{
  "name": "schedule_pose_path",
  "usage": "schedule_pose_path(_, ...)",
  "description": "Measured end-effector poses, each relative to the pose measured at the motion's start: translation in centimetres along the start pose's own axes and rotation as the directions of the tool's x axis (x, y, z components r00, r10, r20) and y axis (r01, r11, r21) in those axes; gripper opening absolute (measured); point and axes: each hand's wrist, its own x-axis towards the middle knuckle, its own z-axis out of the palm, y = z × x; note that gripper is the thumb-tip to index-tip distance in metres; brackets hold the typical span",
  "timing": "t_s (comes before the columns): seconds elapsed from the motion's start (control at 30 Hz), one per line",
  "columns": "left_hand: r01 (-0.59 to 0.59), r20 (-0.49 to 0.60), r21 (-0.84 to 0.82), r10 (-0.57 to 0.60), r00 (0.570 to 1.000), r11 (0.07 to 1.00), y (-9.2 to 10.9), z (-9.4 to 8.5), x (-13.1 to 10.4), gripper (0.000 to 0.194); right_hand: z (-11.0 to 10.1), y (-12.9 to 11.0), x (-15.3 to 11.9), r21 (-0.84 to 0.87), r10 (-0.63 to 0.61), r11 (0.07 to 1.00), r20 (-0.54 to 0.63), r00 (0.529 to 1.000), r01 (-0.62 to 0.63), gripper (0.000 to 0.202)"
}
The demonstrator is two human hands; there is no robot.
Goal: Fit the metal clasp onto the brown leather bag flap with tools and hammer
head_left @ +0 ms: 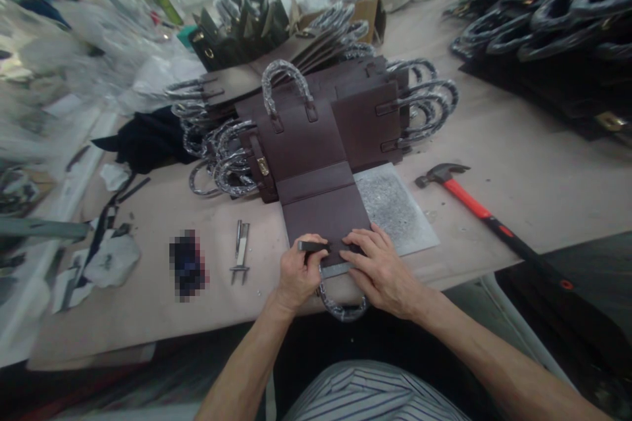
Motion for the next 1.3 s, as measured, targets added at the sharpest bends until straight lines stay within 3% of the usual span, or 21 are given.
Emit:
schedule_pose_path(0.2,-0.055,-0.064,0.06,0.059,0.996,0.997,0.1,0.4,-0.5,0.007,-0.9,0.5,-1.7,-0.029,0.056,0.998,-0.116,0.992,-0.06,0.031)
schedule_pose_path(0.6,0.089,0.001,-0.029,-0.089,0.996,0.996,0.4,0.7,0.2,0.006,-2.0,2.6,-3.7,-0.079,0.109,0.987,-0.282,0.953,-0.137,0.027)
schedule_pose_path(0.77,0.153,-0.021,-0.086,-0.156,0.988,0.984,0.4,0.7,0.4,0.006,-2.2,2.1,-3.7,-0.088,0.085,0.99,-0.281,0.956,-0.114,0.025)
schedule_pose_path(0.97,0.281,0.081,-0.254,-0.269,0.96,0.925,0.2,0.1,1.0,0.006,-1.8,2.1,-4.5,-0.067,0.11,0.989,-0.274,0.955,-0.133,0.025)
schedule_pose_path(1.1,0.269,0.072,-0.254,-0.259,0.963,0.929,0.2,0.0,1.0,0.007,-1.7,2.2,-5.1,-0.078,0.124,0.985,-0.277,0.953,-0.151,0.024)
schedule_pose_path(1.3,0.183,0.014,-0.118,-0.183,0.983,0.976,0.2,0.6,0.5,0.006,-1.6,2.1,-5.3,-0.091,0.145,0.981,-0.248,0.958,-0.172,0.023)
